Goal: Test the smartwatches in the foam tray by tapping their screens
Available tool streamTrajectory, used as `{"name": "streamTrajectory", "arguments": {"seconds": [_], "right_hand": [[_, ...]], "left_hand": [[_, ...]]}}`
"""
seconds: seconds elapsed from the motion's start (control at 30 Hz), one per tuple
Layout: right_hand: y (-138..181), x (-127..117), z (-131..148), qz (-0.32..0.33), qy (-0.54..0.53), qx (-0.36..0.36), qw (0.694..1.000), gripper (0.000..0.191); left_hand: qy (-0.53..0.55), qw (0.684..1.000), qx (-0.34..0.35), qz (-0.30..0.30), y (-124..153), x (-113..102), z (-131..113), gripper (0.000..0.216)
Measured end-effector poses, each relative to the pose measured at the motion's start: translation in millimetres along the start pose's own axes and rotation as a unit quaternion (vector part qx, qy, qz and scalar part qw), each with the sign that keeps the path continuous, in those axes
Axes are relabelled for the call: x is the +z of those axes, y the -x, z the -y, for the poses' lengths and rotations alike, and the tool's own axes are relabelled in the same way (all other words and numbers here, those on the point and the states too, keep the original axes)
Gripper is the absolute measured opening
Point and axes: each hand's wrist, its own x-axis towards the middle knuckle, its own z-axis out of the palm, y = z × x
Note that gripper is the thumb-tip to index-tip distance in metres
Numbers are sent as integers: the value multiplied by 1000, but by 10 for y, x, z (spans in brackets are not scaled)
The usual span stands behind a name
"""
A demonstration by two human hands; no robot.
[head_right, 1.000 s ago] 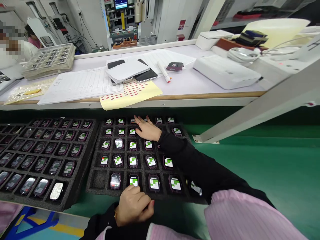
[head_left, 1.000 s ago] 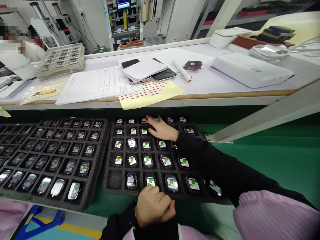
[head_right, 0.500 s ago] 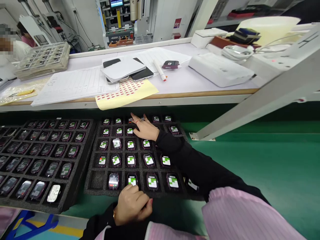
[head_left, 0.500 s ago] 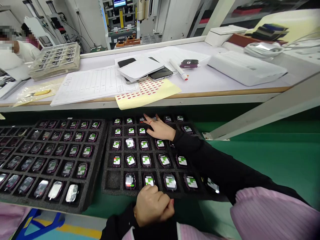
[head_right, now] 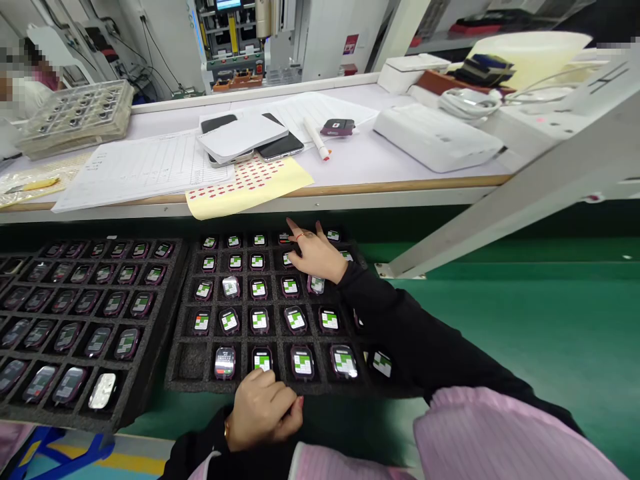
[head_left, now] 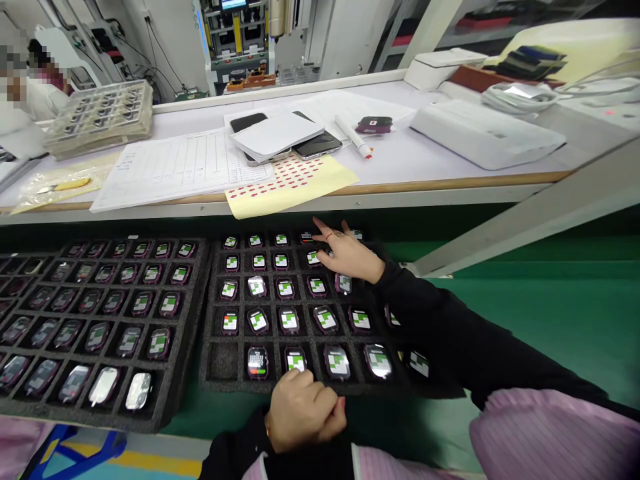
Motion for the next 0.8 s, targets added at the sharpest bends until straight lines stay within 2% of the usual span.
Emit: {"name": "streamTrajectory", "arguments": {"seconds": [0.13,0.3,0.5,0.67,0.8], "right_hand": [[46,29,-28,-10,-4,-2,1000,87],[46,73,-3,13,-9,-13,1000,88],[162,-40,-15,-23,-11,-5,1000,83],[493,-203,-43,-61,-51,27,996,71],[920,-430,16,-84,-91,104,987,58]], "left_hand": [[5,1000,2,-1,-12,-8,0,25],[7,1000,-4,-2,-31,-16,0,29],[13,1000,-8,-6,-58,-43,-8,31],[30,999,-5,-12,-71,-44,-4,31],[69,997,-11,-14,-56,-144,12,32]]}}
